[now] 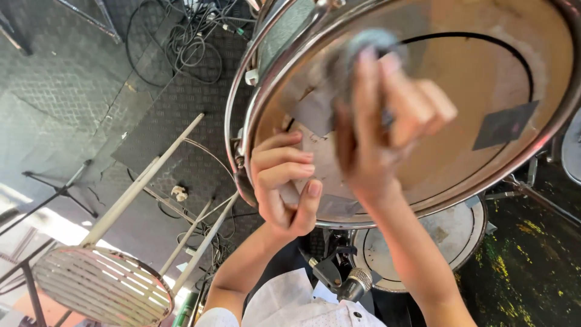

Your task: Cleaning musical instruments, amplifiers, and audio equipment with a cloth and connecting cables.

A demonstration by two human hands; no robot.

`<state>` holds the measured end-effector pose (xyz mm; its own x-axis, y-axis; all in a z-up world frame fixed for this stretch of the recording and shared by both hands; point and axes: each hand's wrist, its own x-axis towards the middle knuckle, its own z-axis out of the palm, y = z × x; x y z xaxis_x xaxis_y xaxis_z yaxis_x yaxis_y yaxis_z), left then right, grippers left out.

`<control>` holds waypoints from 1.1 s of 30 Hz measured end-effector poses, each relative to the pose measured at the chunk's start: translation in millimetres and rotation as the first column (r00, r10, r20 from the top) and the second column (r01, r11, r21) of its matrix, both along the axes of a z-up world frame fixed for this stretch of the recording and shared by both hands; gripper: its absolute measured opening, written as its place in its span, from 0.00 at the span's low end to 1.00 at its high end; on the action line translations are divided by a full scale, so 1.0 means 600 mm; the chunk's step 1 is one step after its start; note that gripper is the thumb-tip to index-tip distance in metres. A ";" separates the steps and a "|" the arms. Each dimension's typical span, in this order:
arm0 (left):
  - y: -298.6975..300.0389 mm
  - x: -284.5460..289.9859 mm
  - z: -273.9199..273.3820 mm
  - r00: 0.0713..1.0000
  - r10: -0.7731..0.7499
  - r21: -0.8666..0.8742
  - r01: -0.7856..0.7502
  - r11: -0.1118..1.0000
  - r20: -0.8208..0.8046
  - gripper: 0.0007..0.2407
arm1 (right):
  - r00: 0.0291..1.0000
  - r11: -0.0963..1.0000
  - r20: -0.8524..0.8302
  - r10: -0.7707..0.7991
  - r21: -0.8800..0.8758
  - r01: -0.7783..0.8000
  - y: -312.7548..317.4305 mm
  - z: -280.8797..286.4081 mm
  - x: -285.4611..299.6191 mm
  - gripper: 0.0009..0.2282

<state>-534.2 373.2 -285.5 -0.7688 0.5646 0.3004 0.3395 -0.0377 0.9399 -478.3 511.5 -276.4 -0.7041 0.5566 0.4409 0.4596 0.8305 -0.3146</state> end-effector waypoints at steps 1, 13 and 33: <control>-0.007 -0.003 0.000 1.000 0.008 -0.005 -0.008 1.000 -0.002 0.08 | 1.000 1.000 -0.002 0.008 -0.005 -0.008 -0.020 -0.012 0.014 0.14; -0.047 -0.019 0.007 0.999 0.052 0.026 -0.052 0.998 -0.002 0.07 | 0.995 0.990 -0.093 -0.020 -0.144 0.006 -0.008 0.025 -0.036 0.15; 0.060 0.014 0.014 1.000 0.005 -0.066 -0.004 0.998 0.017 0.09 | 0.987 0.983 -0.076 0.138 -0.113 -0.146 0.039 0.003 0.029 0.20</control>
